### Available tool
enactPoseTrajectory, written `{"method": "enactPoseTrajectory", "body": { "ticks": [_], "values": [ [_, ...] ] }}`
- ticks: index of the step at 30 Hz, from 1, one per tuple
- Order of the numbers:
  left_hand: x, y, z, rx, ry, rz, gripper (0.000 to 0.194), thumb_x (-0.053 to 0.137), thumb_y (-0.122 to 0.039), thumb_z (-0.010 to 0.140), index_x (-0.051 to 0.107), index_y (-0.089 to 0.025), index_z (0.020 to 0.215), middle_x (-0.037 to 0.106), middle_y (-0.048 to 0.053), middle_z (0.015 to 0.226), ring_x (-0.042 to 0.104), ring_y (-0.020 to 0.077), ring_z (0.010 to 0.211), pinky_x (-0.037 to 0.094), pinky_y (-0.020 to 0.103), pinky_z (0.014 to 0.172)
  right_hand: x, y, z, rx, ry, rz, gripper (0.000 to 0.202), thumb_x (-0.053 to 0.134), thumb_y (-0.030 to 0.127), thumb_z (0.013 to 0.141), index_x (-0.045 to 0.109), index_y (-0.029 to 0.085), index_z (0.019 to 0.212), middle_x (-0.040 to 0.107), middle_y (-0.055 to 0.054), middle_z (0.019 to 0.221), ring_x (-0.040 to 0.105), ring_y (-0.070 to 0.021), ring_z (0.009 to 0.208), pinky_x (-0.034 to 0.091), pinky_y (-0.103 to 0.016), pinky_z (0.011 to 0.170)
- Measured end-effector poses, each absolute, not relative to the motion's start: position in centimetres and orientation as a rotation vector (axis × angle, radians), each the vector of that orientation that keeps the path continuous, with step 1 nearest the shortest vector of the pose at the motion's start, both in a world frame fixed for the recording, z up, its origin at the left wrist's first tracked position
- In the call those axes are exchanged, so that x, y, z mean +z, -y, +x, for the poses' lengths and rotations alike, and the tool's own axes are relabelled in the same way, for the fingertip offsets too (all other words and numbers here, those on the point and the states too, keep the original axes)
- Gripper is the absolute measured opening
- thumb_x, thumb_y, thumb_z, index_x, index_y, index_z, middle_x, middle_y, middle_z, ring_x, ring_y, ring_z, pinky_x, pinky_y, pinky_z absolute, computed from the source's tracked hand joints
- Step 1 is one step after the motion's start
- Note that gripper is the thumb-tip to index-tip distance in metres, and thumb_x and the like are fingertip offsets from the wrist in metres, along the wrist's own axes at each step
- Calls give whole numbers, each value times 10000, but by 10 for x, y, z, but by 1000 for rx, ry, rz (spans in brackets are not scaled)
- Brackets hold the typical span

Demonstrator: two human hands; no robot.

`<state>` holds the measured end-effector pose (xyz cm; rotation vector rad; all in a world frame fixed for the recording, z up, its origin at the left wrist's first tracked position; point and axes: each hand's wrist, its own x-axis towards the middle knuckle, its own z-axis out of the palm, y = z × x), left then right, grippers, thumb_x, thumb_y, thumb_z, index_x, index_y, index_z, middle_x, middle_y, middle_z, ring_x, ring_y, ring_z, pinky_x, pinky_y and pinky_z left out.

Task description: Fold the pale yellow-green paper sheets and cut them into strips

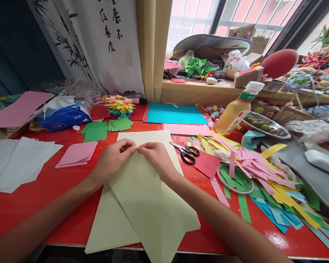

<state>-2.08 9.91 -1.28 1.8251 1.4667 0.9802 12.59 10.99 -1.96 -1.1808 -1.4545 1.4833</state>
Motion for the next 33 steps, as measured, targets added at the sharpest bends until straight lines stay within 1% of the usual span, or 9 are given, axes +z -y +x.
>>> {"method": "enactPoseTrajectory", "body": {
  "ticks": [4, 8, 13, 18, 23, 29, 33],
  "values": [
    [-13, -97, -17, 1006, -1519, 1949, 177, 398, -315, 831, 506, -194, 761, 556, 5, 817, 501, 156, 810, 362, 254, 676, -19, -106, 125, 1500, 1411, -1172, 185, 515, 330, 700, 584, 162, 664, 496, 11, 589, 430, -91, 496, 319, -212, 422],
    [-15, -95, -13, 1043, -1543, 2048, 152, 373, -260, 846, 471, -191, 753, 528, 10, 814, 472, 157, 814, 354, 265, 695, -20, -105, 125, 1451, 1391, -1173, 162, 516, 314, 692, 588, 170, 671, 495, 20, 601, 414, -84, 508, 315, -208, 435],
    [-19, -96, -13, 1015, -1576, 2121, 151, 360, -231, 853, 443, -192, 733, 520, 12, 795, 451, 164, 788, 347, 279, 667, -25, -105, 126, 1489, 1343, -1160, 135, 524, 276, 681, 605, 169, 700, 515, 13, 622, 448, -93, 544, 347, -211, 479],
    [-21, -101, -17, 1058, -1608, 2139, 141, 365, -196, 848, 419, -192, 717, 507, 8, 779, 440, 162, 782, 347, 284, 669, -34, -105, 128, 1546, 1316, -1203, 131, 529, 274, 683, 603, 167, 705, 494, 14, 594, 427, -83, 509, 327, -214, 472],
    [-21, -103, -20, 1056, -1625, 2167, 146, 363, -171, 840, 392, -192, 698, 495, 7, 757, 435, 159, 766, 343, 278, 650, -39, -104, 130, 1529, 1345, -1212, 123, 535, 272, 693, 597, 165, 696, 463, 16, 613, 403, -74, 524, 324, -213, 497],
    [-18, -110, -31, 1107, -1765, 2100, 142, 351, -145, 819, 380, -192, 688, 491, 2, 739, 450, 144, 697, 327, 263, 599, -40, -97, 132, 1626, 1321, -1252, 161, 527, 318, 709, 594, 176, 740, 514, -3, 631, 462, -102, 522, 328, -221, 452],
    [-15, -114, -39, 1134, -1802, 2069, 131, 352, -110, 797, 398, -192, 706, 491, -3, 744, 452, 133, 677, 326, 250, 590, -41, -96, 134, 1628, 1355, -1252, 193, 520, 338, 720, 607, 176, 777, 572, -23, 678, 516, -125, 555, 360, -232, 465]
  ]
}}
